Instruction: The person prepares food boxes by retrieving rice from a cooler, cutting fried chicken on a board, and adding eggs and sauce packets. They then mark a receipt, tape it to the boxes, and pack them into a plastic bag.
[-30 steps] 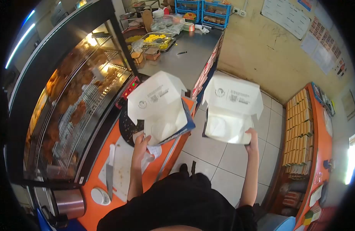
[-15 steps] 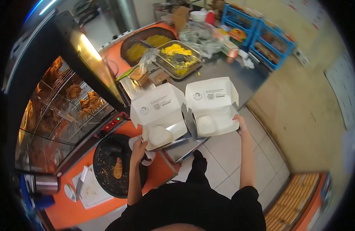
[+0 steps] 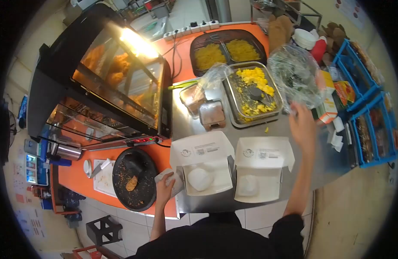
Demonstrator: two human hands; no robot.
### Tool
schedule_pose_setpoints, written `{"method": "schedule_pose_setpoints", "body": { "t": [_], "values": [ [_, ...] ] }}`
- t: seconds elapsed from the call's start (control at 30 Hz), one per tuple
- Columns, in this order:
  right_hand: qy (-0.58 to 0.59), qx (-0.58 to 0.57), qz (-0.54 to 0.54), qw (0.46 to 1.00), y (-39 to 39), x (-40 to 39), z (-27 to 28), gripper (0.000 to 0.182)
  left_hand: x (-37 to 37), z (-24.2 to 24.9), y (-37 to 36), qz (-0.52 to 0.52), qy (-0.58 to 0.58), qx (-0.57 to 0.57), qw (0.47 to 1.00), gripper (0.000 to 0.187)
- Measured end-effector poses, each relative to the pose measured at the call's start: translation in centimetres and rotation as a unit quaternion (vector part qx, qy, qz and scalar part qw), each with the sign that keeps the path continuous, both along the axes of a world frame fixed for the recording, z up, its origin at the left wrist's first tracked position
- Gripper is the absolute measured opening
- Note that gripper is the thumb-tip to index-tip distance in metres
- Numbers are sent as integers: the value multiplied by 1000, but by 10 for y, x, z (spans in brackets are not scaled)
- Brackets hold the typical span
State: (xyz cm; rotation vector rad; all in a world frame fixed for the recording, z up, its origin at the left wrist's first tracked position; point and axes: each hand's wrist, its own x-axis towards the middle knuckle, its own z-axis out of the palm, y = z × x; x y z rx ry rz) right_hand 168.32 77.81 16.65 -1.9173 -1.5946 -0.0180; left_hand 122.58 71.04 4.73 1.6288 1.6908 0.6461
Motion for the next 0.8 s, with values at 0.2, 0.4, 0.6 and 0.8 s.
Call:
{"method": "schedule_pose_setpoints", "body": {
  "t": [0.2, 0.4, 0.6, 0.8],
  "values": [
    [-147, 14, 42, 988, 282, -85, -45, 36, -11, 45, -26, 111, -22, 11, 994, 26],
    [-94, -159, -18, 983, 369, -95, -108, 44, -40, 63, -133, 306, -31, -32, 951, 26],
    [137, 69, 291, 944, 268, -97, 2, 17, -47, 88, -138, 304, -31, -45, 951, 21],
    [507, 92, 298, 804, 33, -158, -31, 5, -29, 97, -83, 100, -128, 45, 986, 32]
  ]
}}
